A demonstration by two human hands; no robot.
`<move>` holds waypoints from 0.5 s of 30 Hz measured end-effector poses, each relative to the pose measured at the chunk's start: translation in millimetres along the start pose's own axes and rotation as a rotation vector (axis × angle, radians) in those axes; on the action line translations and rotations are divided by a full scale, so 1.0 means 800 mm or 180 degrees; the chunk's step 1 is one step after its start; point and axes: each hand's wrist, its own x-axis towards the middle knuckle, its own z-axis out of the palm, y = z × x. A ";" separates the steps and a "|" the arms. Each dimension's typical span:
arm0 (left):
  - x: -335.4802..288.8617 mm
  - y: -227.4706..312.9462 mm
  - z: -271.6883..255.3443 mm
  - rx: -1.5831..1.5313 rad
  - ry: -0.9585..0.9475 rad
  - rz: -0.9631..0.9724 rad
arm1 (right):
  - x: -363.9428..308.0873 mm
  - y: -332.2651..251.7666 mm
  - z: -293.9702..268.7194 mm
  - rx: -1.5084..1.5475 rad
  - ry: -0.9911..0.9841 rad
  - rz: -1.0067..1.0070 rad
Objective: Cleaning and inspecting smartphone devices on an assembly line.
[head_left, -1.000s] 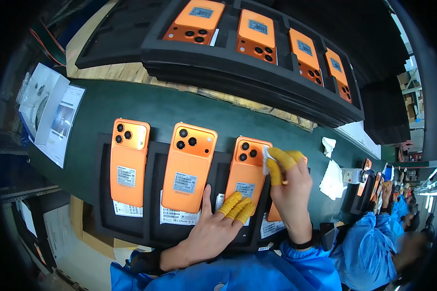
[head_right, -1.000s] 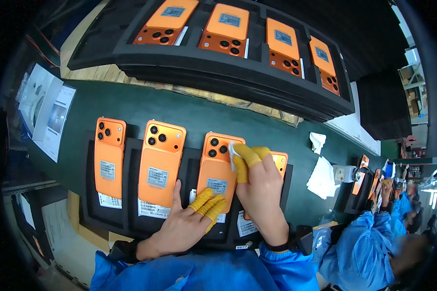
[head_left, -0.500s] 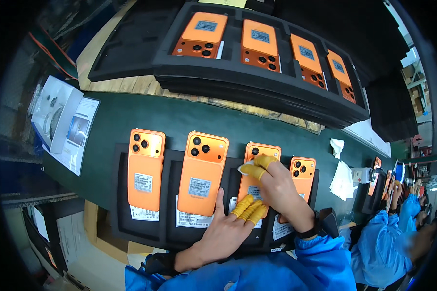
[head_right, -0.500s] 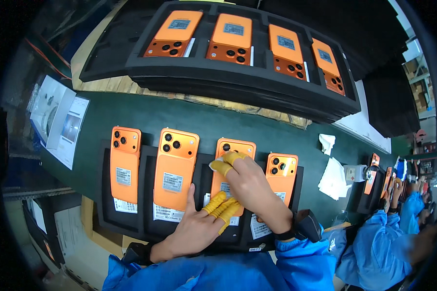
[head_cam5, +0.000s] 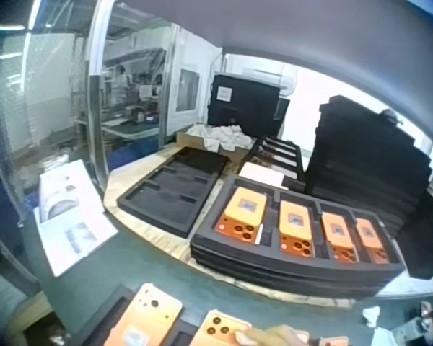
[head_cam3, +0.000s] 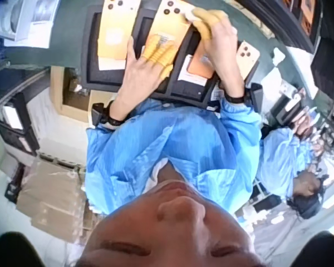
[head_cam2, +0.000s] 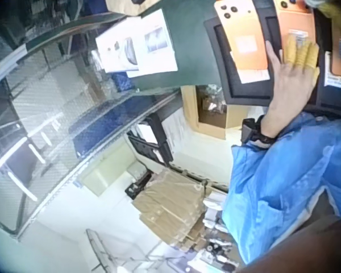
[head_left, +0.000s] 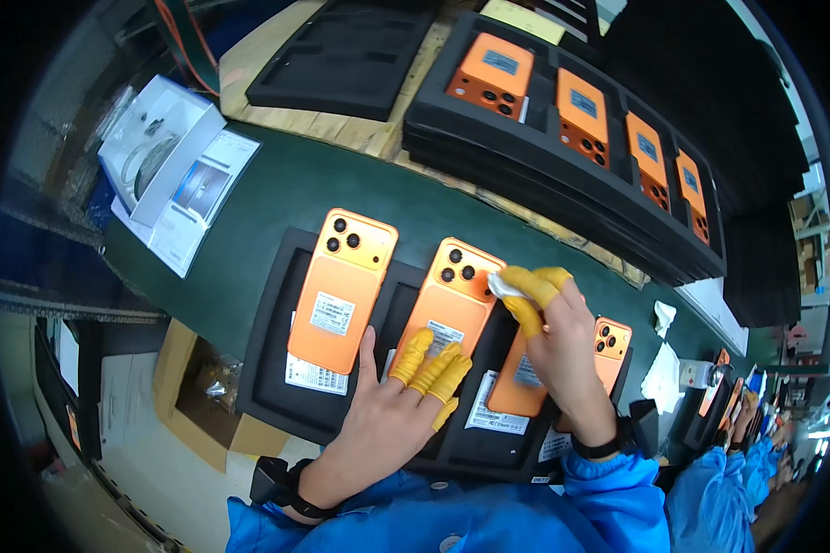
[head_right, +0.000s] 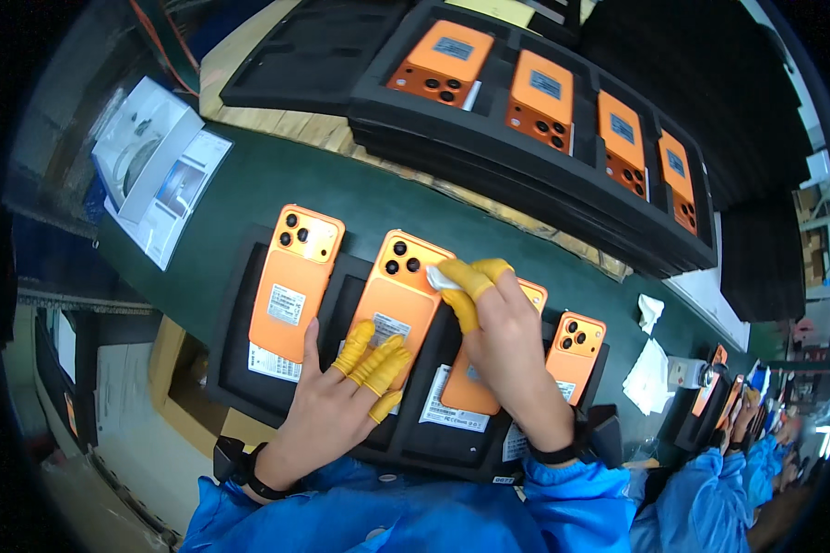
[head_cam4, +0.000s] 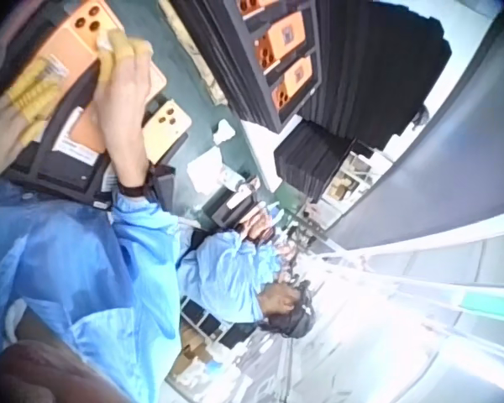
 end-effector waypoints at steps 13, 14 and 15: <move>-0.022 -0.016 0.020 -0.0169 -0.0151 -0.0068 | 0.030 -0.005 0.071 -0.1040 -0.0344 -0.0611; -0.023 -0.015 0.016 -0.0223 -0.0278 -0.0081 | 0.026 -0.004 0.069 -0.1060 -0.0372 -0.0587; -0.025 -0.019 0.013 -0.0223 -0.0387 -0.0159 | 0.024 -0.003 0.073 -0.0860 -0.0248 -0.0772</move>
